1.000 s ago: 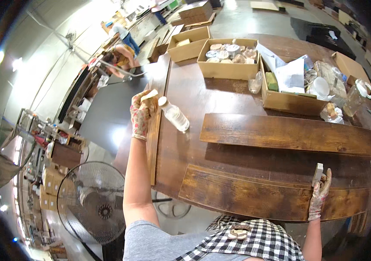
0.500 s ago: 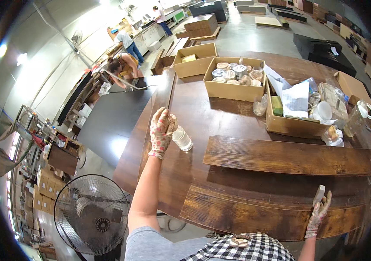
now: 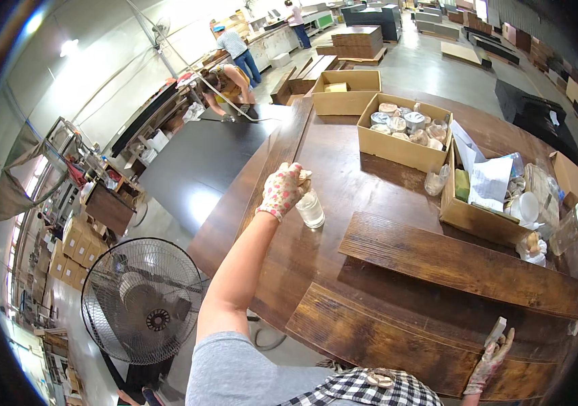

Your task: The person wipes two wooden planks with a cloth, handling the cloth to apply a substance from a bottle and later uses a sanding block on the wood surfaces.

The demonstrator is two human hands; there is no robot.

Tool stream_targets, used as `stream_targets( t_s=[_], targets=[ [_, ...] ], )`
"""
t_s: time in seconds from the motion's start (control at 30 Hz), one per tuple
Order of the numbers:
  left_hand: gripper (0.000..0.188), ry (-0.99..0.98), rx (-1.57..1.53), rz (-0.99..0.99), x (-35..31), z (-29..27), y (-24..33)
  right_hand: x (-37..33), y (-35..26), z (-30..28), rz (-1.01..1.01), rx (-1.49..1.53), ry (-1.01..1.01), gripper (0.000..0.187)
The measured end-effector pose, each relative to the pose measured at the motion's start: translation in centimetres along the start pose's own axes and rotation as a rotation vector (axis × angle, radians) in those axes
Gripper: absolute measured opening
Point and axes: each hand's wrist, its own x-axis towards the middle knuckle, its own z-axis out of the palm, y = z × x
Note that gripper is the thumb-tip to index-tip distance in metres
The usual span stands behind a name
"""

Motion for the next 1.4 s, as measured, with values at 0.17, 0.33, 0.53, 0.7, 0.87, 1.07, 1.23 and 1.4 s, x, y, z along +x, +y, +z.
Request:
stream_targets(
  t_s=[0.17, 0.33, 0.53, 0.7, 0.87, 1.07, 1.23, 1.4],
  targets=[
    [0.037, 0.194, -0.147, -0.052, -2.3, 0.4, -5.1, 0.2, -0.1, 0.5, 0.02, 0.043, 0.011, 0.057],
    [0.035, 0.085, -0.556, -0.334, -5.1, -0.6, -6.7, 0.2, -0.6, 0.6, 0.0, -0.011, 0.021, 0.058],
    [0.025, 0.357, -1.213, -0.67, -11.4, 6.0, -13.6, 0.4, -0.4, 0.7, -0.012, 0.023, -0.024, 0.057],
    [0.029, 0.267, -2.024, -0.849, -13.9, 6.8, -12.6, 0.2, -0.7, 0.5, 0.001, 0.044, -0.011, 0.055],
    [0.03, 0.311, -1.382, -0.683, -12.0, 2.0, -10.8, 0.3, -1.1, 1.0, -0.033, 0.063, 0.048, 0.06],
    [0.035, 0.143, -0.469, -0.237, -7.0, -3.5, -5.6, -0.2, -3.1, 1.0, 0.019, 0.039, 0.02, 0.058],
    [0.032, 0.073, -0.233, 0.034, -5.5, -2.0, -2.2, 0.2, -2.2, 0.8, 0.036, 0.077, 0.037, 0.056],
    [0.024, 0.495, -0.311, 0.301, -6.9, -4.3, -1.2, 0.2, -1.7, 0.9, 0.026, 0.128, 0.009, 0.054]
  ],
)
